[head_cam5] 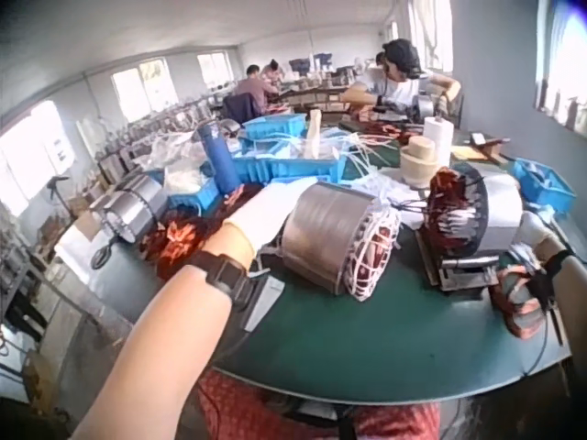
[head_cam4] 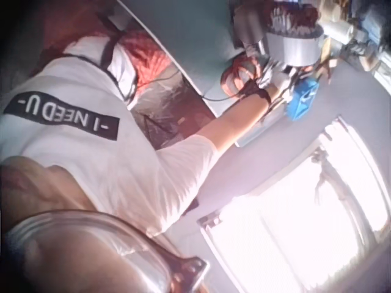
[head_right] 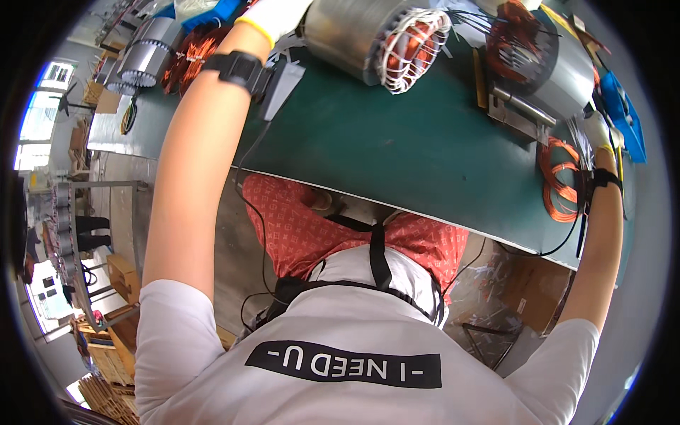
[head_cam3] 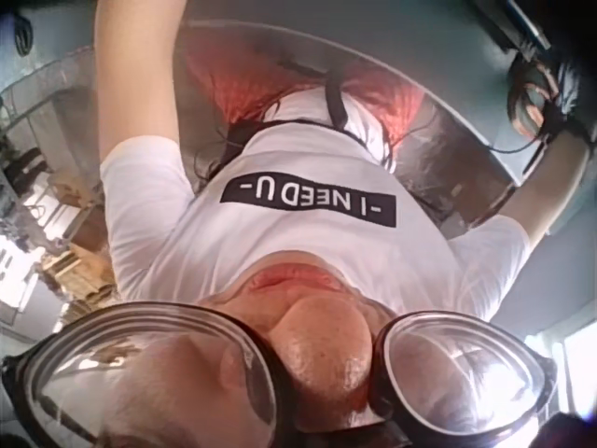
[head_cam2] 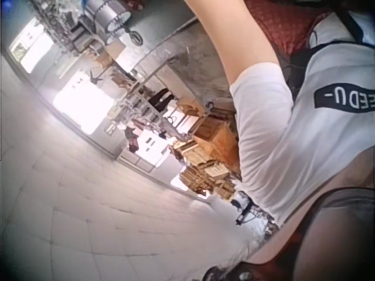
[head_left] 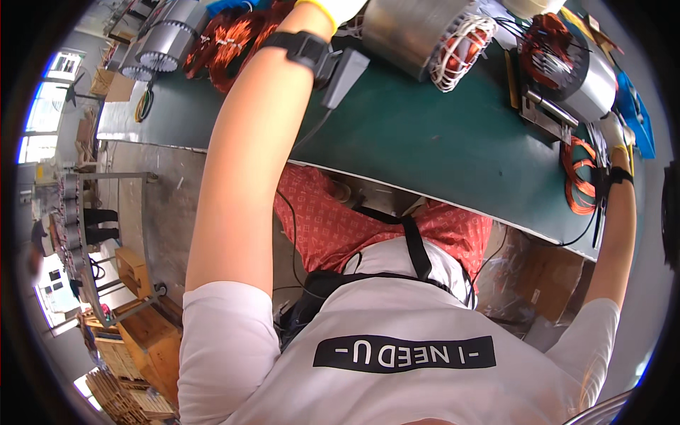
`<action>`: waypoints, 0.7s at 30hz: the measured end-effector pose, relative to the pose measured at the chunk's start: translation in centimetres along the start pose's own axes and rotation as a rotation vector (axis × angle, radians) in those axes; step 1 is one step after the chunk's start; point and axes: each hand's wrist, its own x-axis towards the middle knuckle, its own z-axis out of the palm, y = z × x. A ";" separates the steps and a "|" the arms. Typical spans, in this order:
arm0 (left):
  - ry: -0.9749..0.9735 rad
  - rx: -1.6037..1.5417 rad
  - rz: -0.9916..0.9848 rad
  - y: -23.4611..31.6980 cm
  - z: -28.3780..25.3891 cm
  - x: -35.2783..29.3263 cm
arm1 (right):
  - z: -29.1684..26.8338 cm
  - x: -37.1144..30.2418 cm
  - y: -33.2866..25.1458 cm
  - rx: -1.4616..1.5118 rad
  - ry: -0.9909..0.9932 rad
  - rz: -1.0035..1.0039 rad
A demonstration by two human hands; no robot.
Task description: The person inserts copper coils into a stator using a tool and plastic strip, then swaps it for another stator at a nearby table. They return to the workstation to trim the wires with shears and use a metal tool to press them into the stator.
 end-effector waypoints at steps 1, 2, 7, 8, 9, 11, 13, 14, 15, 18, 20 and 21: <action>-0.083 0.014 0.054 0.2 0.9 1.5 | 3.6 1.8 4.6 0.034 0.055 -0.050; -0.154 0.032 0.100 -0.2 1.0 2.6 | 6.7 3.5 7.5 0.071 0.109 -0.115; -0.185 -0.181 0.030 -0.8 1.6 3.1 | 13.5 7.0 16.3 0.170 0.221 -0.260; -0.211 -0.204 0.061 -0.9 1.8 3.2 | 14.0 7.4 19.1 0.079 0.273 -0.309; -0.135 -0.152 0.036 -0.9 1.2 2.6 | 14.0 7.1 16.1 0.183 0.284 -0.324; -0.052 -0.104 -0.011 -0.4 0.5 1.6 | 13.2 6.1 10.3 0.288 0.219 -0.268; -0.056 -0.161 -0.030 0.4 1.4 1.3 | 13.1 4.9 12.4 0.441 0.245 -0.238; -0.050 -0.229 -0.054 0.8 2.3 1.1 | 13.5 4.5 14.8 0.584 0.278 -0.219; -0.084 -0.387 -0.124 1.3 3.3 1.0 | 13.4 4.6 17.4 0.468 0.142 -0.240; -0.053 -0.283 -0.075 0.6 1.7 0.4 | 11.7 3.9 15.2 1.001 0.014 -0.178; 0.123 0.004 0.023 0.8 2.2 0.0 | 10.4 2.0 14.2 1.113 0.017 -0.176; 0.265 0.195 0.031 0.1 1.8 0.3 | 9.4 1.3 14.3 1.200 -0.012 -0.060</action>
